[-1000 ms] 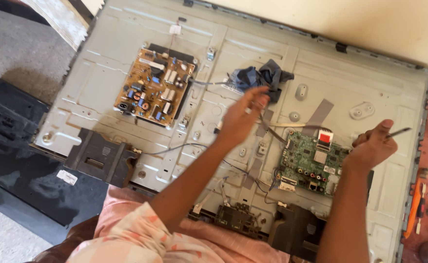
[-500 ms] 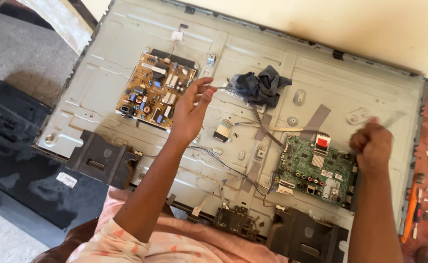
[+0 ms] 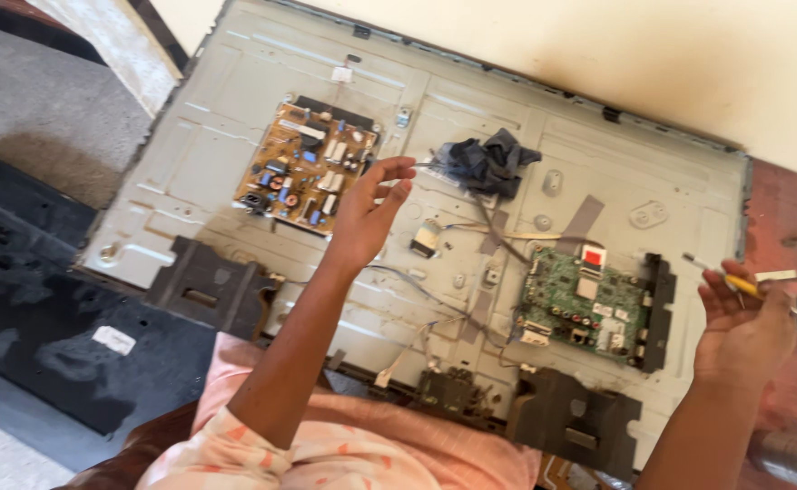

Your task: The person wipes the back panel of a disassembled television with a cloth, then uses a screwdriver to tighten screws on the power supply and mainboard. The person handles wires and circuit boards while working on the device.

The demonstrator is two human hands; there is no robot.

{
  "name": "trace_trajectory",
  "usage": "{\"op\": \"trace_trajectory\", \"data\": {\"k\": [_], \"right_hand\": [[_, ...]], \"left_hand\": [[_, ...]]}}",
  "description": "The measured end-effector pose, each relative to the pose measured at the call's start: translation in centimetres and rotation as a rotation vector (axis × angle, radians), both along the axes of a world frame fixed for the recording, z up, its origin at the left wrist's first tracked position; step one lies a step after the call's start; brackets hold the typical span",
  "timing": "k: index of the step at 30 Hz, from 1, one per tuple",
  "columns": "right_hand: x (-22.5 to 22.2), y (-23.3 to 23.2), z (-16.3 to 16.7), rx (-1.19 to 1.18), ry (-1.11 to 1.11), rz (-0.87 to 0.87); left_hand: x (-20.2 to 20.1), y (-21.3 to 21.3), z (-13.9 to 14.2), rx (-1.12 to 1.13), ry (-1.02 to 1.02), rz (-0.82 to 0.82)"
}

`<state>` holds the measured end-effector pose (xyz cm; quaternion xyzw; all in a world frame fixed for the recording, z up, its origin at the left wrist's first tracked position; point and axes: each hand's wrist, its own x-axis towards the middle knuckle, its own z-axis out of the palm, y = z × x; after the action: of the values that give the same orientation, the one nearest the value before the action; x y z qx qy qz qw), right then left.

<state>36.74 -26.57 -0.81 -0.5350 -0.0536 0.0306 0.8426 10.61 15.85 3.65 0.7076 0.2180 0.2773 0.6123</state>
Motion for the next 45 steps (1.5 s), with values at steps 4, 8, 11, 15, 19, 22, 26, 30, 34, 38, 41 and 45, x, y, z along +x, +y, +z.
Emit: {"op": "trace_trajectory", "data": {"k": [4, 8, 11, 15, 19, 22, 26, 30, 34, 38, 41, 45], "right_hand": [[-3.7, 4.2, 2.7, 0.079, 0.081, 0.185], [-7.8, 9.0, 5.0, 0.025, 0.064, 0.358], [-10.1, 11.8, 6.7, 0.005, 0.02, 0.467], [-12.1, 14.1, 8.1, -0.004, 0.002, 0.568], [-13.4, 15.9, 7.0, -0.135, 0.003, 0.592], [-14.4, 16.3, 4.9, -0.36, 0.062, 0.489], [-15.4, 15.5, 2.1, -0.485, 0.1, 0.454], [-16.3, 13.8, -0.1, -0.533, 0.143, 0.403], [-13.2, 8.6, -1.5, -0.506, 0.148, 0.126], [-3.9, -1.1, -2.2, -1.115, -0.196, -0.253], [3.1, -7.0, -3.6, -1.704, -0.367, -0.42], [8.2, -10.6, -6.0, -1.81, -0.2, -0.416]], "left_hand": [[-1.5, 0.5, 0.0, 0.006, -0.006, -0.041], [-2.1, 0.6, 0.0, -0.034, 0.047, -0.117], [-2.0, -0.7, 0.3, -0.032, 0.094, -0.168], [-1.2, -4.0, 1.6, 0.0, 0.141, -0.316], [0.3, -7.6, 2.9, 0.108, 0.476, -0.517], [0.1, -9.1, 2.5, 0.084, 0.424, -0.619], [-0.6, -11.4, 1.3, -0.028, 0.389, -0.555], [-2.4, -12.3, -0.4, 0.085, 0.478, -0.537], [-4.0, -11.3, -3.4, 0.128, 0.483, -0.61], [-5.4, -7.3, -7.4, -0.045, 0.346, -0.466], [-6.7, -1.7, -9.4, -0.175, 0.18, -0.373], [-11.0, 6.6, -8.8, -0.001, 0.274, -0.104]]}}
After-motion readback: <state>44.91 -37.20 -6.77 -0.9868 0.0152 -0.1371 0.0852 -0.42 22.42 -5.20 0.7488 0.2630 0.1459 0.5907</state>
